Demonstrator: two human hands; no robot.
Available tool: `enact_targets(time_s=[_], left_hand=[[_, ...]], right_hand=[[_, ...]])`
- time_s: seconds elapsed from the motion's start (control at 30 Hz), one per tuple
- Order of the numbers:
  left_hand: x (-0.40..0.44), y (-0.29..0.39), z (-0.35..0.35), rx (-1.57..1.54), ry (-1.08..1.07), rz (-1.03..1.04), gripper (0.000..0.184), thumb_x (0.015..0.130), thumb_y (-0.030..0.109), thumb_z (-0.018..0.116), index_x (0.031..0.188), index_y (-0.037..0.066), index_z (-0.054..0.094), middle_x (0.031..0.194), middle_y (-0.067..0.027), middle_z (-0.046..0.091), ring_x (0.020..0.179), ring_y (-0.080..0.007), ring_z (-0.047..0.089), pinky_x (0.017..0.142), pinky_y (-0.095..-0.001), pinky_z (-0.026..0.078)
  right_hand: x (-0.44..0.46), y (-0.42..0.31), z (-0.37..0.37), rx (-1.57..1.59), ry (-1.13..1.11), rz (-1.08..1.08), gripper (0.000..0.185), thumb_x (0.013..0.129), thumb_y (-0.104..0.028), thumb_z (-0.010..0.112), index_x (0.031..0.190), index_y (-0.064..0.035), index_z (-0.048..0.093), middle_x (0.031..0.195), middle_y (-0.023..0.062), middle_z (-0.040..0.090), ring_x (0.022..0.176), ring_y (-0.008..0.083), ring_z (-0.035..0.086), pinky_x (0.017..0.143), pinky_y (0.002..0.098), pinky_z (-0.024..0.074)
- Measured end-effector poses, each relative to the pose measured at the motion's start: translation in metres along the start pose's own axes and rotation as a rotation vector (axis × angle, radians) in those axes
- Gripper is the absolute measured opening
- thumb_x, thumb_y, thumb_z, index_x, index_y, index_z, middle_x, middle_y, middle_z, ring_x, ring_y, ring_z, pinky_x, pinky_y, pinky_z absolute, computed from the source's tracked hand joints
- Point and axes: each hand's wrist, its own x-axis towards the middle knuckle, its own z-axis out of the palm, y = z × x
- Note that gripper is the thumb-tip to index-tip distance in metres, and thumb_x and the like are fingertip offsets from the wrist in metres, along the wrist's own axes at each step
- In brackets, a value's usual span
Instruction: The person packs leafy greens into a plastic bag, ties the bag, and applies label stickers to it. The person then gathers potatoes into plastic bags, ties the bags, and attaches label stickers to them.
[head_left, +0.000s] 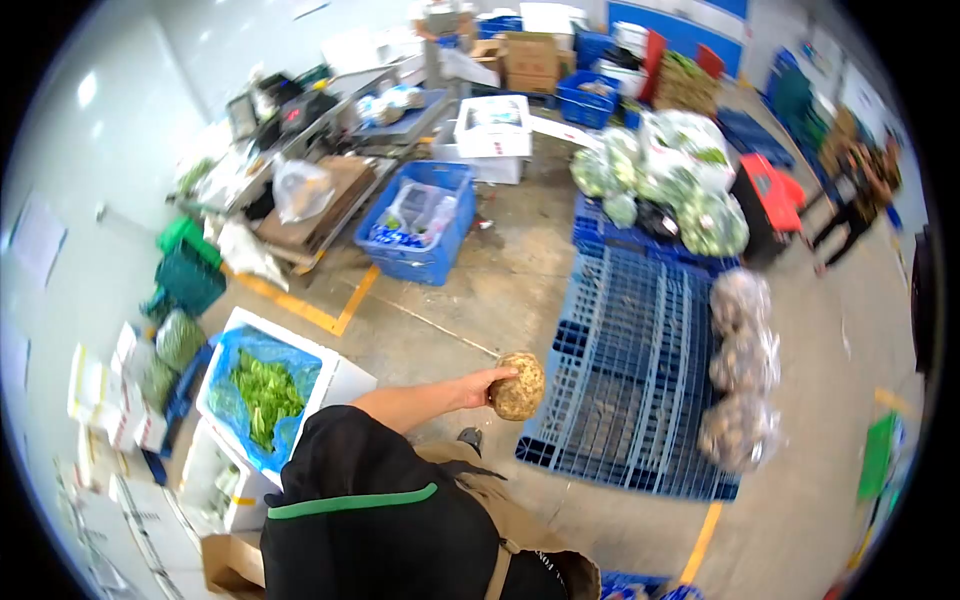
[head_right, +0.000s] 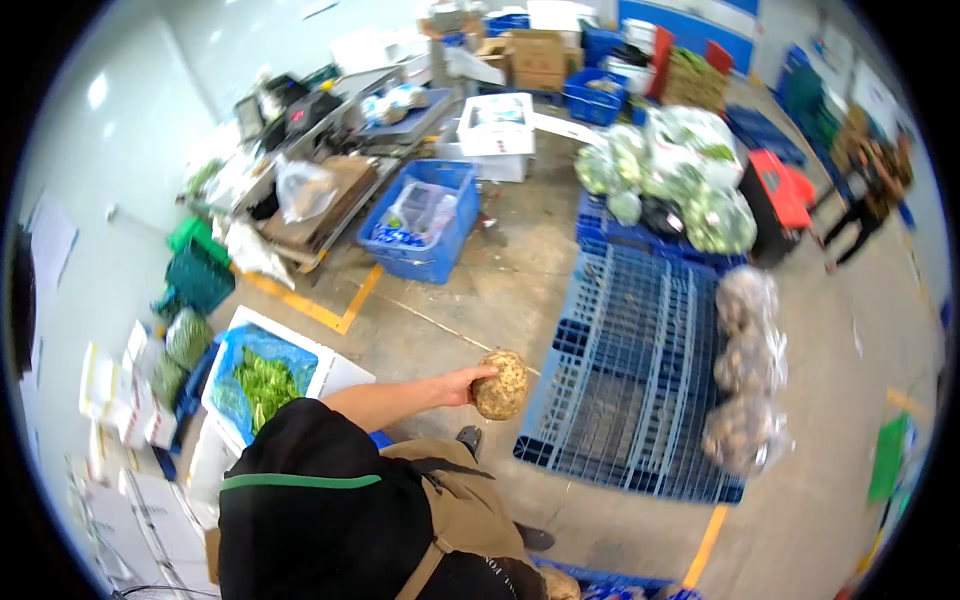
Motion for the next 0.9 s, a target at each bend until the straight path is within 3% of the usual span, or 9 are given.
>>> enact_targets(time_s=[0.13, 0.3, 0.43, 0.57, 0.73, 0.83, 0.9], left_hand=[[-0.051, 0.044, -0.130, -0.265, 0.086, 0.164, 0.064, 0.079, 0.039, 0.068, 0.131, 0.010, 0.044, 0.129, -0.0090, 0.051, 0.121, -0.0237, 0.047, 0.102, -0.0458, 0.037], [-0.106, 0.047, -0.273, -0.701, 0.200, 0.402, 0.056, 0.083, 0.031, 0.066, 0.129, 0.007, 0.046, 0.128, -0.0098, 0.053, 0.119, -0.0245, 0.049, 0.101, -0.0444, 0.039], [-0.158, 0.057, -0.340, -0.947, 0.379, 0.591, 0.055, 0.082, 0.026, 0.066, 0.128, 0.007, 0.045, 0.126, -0.0094, 0.054, 0.119, -0.0248, 0.050, 0.103, -0.0435, 0.038], [-0.173, 0.061, -0.400, -1.139, 0.328, 0.864, 0.057, 0.080, 0.025, 0.067, 0.129, 0.007, 0.044, 0.128, -0.0098, 0.053, 0.120, -0.0251, 0.049, 0.105, -0.0444, 0.036], [-0.179, 0.114, -0.482, -1.051, 0.433, 1.115, 0.073, 0.072, 0.039, 0.071, 0.131, 0.008, 0.043, 0.129, -0.0122, 0.052, 0.118, -0.0295, 0.050, 0.103, -0.0485, 0.037], [-0.185, 0.173, -0.543, -1.023, 0.472, 1.187, 0.081, 0.065, 0.044, 0.074, 0.131, 0.007, 0.043, 0.127, -0.0129, 0.052, 0.115, -0.0297, 0.052, 0.100, -0.0471, 0.042], [-0.202, 0.221, -0.572, -0.951, 0.500, 1.240, 0.082, 0.065, 0.044, 0.074, 0.130, 0.006, 0.043, 0.126, -0.0131, 0.053, 0.114, -0.0292, 0.053, 0.099, -0.0465, 0.043]], right_hand=[[-0.053, -0.065, 0.105, 0.138, -0.316, 0.058, 0.090, 0.070, -0.073, 0.053, 0.127, -0.0037, 0.041, 0.109, 0.0206, 0.054, 0.093, 0.0371, 0.055, 0.074, 0.0540, 0.0481], [-0.130, -0.135, 0.236, 0.218, -0.617, 0.141, 0.088, 0.072, -0.072, 0.052, 0.128, -0.0059, 0.042, 0.114, 0.0202, 0.052, 0.099, 0.0378, 0.054, 0.077, 0.0555, 0.0473], [-0.182, -0.179, 0.332, 0.232, -0.850, 0.204, 0.086, 0.073, -0.071, 0.052, 0.130, -0.0076, 0.042, 0.118, 0.0199, 0.051, 0.103, 0.0384, 0.053, 0.079, 0.0568, 0.0467], [-0.222, -0.220, 0.430, 0.248, -1.110, 0.299, 0.084, 0.073, -0.070, 0.051, 0.131, -0.0093, 0.042, 0.123, 0.0196, 0.050, 0.107, 0.0390, 0.052, 0.082, 0.0581, 0.0460], [-0.276, -0.261, 0.595, 0.172, -1.516, 0.529, 0.075, 0.078, -0.065, 0.048, 0.134, -0.0150, 0.042, 0.125, 0.0137, 0.051, 0.109, 0.0375, 0.052, 0.083, 0.0572, 0.0472], [-0.376, -0.293, 0.710, 0.179, -1.605, 0.487, 0.071, 0.080, -0.064, 0.045, 0.132, -0.0154, 0.044, 0.123, 0.0140, 0.053, 0.107, 0.0373, 0.054, 0.081, 0.0555, 0.0493], [-0.405, -0.294, 0.791, 0.176, -1.713, 0.728, 0.067, 0.083, -0.059, 0.043, 0.133, -0.0148, 0.043, 0.125, 0.0137, 0.053, 0.107, 0.0372, 0.054, 0.080, 0.0562, 0.0494]])
